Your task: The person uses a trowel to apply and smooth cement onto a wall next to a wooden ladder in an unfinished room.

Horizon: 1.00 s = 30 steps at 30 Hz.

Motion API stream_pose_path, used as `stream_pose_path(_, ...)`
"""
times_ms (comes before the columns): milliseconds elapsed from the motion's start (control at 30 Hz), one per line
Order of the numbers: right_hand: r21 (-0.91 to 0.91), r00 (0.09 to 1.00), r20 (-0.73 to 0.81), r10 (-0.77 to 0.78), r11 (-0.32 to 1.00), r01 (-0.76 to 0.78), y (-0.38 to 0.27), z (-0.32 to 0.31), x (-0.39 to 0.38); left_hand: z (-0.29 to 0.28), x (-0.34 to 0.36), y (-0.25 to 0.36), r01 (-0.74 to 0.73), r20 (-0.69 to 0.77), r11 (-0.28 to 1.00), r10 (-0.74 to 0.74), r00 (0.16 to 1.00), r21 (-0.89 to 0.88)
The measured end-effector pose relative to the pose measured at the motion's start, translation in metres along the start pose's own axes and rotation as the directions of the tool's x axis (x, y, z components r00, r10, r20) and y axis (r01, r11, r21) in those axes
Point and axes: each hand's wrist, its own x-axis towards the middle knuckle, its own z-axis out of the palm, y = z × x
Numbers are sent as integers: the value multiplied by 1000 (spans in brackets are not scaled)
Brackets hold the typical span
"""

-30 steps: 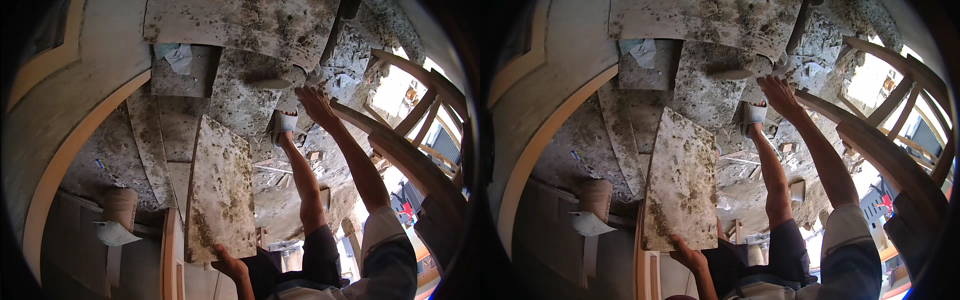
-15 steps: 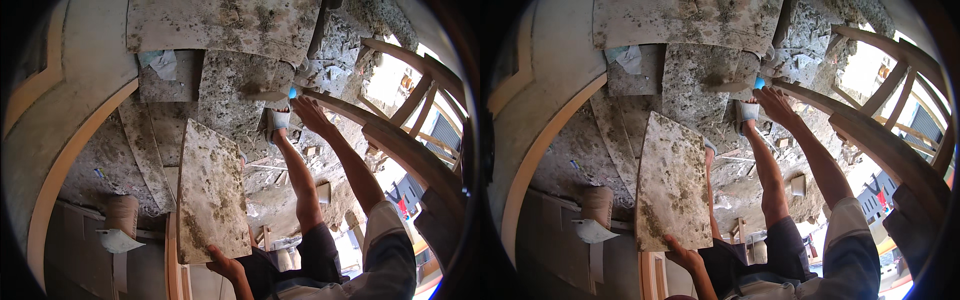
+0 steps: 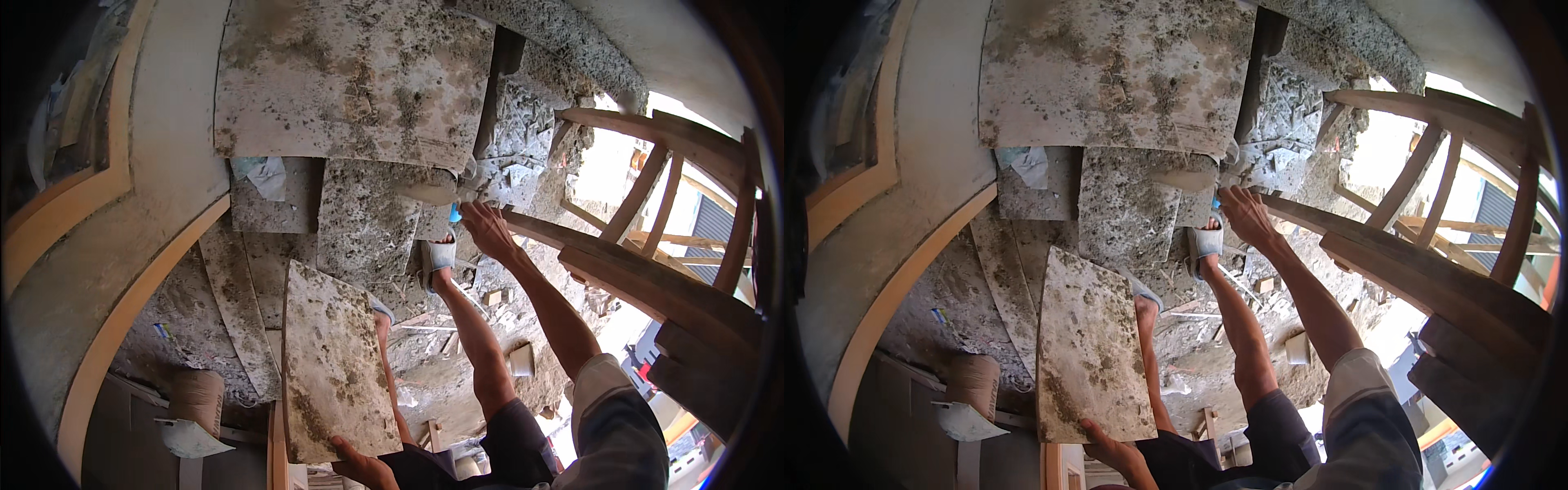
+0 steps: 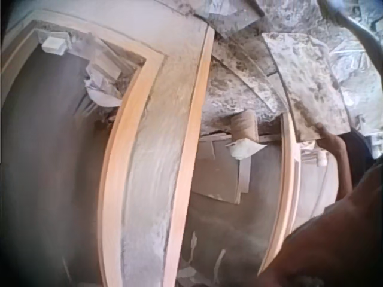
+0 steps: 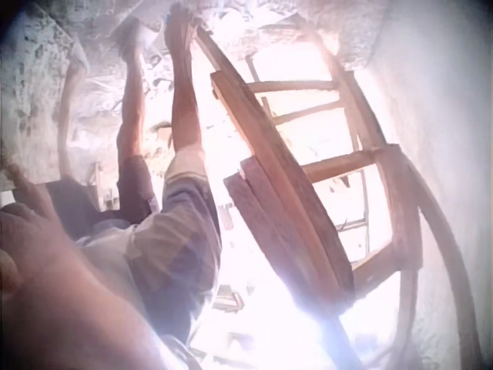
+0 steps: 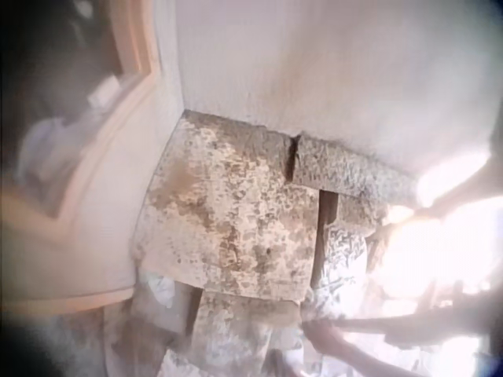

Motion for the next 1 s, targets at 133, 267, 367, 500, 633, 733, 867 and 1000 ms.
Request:
stream_pose_path(133, 196, 881, -455, 130, 980, -43, 39, -91, 152, -6, 10, -20, -90, 2, 995, 91, 996, -37)
stream_pose_path(267, -58, 822, -549, 152, 974, -219, 104, -171, 249, 8, 12, -31, 26, -55, 997, -30, 998, -71)
stream_pose_path(367, 34, 945, -289, 153, 988, -149, 85, -108, 204, 5, 14, -38, -106, 4, 990, 107, 994, -95)
stream_pose_path(500, -49, 992, -92, -84, 996, 80, 21, -22, 69, -1, 6, -19, -86, -15, 991, 85, 996, -103)
stream_pose_path(633, 286, 990, -142, 2, 957, 39, 19, -55, 105, 0, 6, -26, -69, 6, 991, 70, 998, -116)
stream_pose_path(733, 119, 926, -369, 80, 992, -38, 63, -111, 168, 2, 12, -46, -54, 26, 992, 57, 998, -112)
stream_pose_path(867, 127, 994, -98, -44, 990, 57, 39, -28, 84, 2, 8, -42, -86, 21, 993, 88, 996, -81)
stream_pose_path(1000, 149, 991, -104, -88, 984, 103, 43, -35, 59, 1, 4, -32, -75, 17, 991, 77, 997, -112)
